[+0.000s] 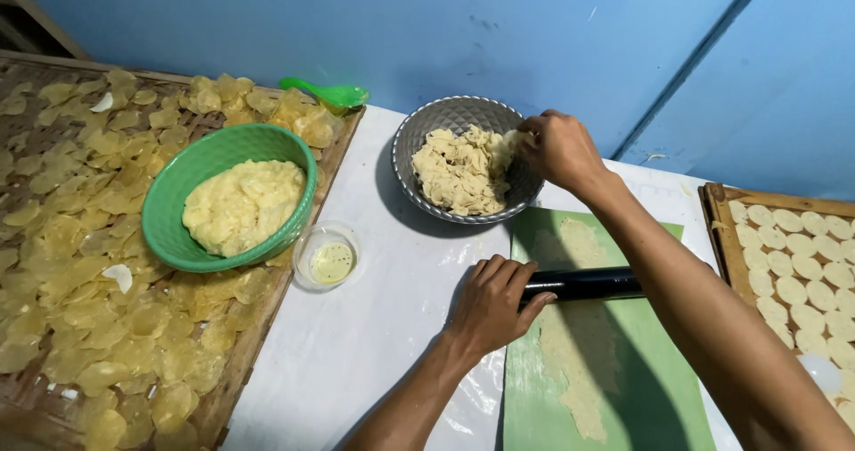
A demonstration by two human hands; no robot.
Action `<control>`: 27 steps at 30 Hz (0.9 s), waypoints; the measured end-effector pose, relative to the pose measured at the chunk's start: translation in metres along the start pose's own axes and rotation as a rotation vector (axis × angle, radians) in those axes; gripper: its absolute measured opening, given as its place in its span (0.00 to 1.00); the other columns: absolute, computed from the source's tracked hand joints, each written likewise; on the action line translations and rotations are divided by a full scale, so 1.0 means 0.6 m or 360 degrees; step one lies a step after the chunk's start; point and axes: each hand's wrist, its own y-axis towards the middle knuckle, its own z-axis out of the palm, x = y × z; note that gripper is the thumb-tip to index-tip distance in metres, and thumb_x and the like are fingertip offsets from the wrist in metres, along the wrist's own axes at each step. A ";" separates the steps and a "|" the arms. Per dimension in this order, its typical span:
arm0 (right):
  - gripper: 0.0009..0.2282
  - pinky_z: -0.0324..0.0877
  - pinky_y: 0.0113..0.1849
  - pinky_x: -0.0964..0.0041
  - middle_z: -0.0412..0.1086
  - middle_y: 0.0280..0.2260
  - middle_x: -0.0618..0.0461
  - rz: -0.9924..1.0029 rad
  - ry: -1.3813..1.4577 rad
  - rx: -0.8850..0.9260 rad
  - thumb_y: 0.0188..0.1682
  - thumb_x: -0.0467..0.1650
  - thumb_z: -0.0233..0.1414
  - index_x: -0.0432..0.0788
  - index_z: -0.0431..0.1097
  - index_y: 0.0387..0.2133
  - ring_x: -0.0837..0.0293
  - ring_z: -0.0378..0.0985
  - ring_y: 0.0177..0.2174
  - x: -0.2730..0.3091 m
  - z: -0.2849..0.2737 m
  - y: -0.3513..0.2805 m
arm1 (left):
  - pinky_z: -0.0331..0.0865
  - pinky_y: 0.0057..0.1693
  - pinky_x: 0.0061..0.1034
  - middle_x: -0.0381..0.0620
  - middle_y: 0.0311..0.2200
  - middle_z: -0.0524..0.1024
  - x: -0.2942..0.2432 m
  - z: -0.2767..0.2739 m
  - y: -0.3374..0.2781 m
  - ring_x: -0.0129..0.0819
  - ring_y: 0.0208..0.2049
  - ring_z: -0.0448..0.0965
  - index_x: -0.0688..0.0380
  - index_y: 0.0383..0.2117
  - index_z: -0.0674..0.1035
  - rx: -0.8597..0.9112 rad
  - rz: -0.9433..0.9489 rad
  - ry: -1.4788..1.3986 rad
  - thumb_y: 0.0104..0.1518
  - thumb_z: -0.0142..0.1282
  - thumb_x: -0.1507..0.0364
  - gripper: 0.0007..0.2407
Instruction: Rolling out dough on a leaf mat using a rolling pin.
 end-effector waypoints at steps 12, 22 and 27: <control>0.17 0.74 0.46 0.35 0.67 0.46 0.32 -0.0460 0.0124 0.0464 0.49 0.34 0.58 0.43 0.72 0.50 0.30 0.75 0.46 0.180 0.084 -0.005 | 0.71 0.42 0.47 0.58 0.24 0.78 0.001 0.027 -0.011 0.58 0.31 0.80 0.63 0.42 0.83 0.0066 -0.0111 0.0047 0.49 0.57 0.69 0.16; 0.07 0.78 0.38 0.45 0.75 0.34 0.40 -0.0726 -0.0162 0.0351 0.47 0.29 0.56 0.40 0.78 0.35 0.38 0.81 0.36 0.141 0.147 0.036 | 0.71 0.42 0.47 0.61 0.24 0.79 -0.011 -0.008 0.009 0.63 0.30 0.80 0.68 0.35 0.84 0.0338 -0.0185 0.0027 0.42 0.53 0.74 0.15; 0.10 0.77 0.39 0.52 0.79 0.29 0.49 -0.0254 0.0444 0.0105 0.39 0.32 0.66 0.49 0.77 0.34 0.44 0.83 0.36 0.091 0.080 0.033 | 0.70 0.44 0.37 0.53 0.29 0.76 0.014 0.022 -0.014 0.49 0.35 0.78 0.64 0.37 0.81 0.0030 0.0050 0.0027 0.48 0.61 0.68 0.14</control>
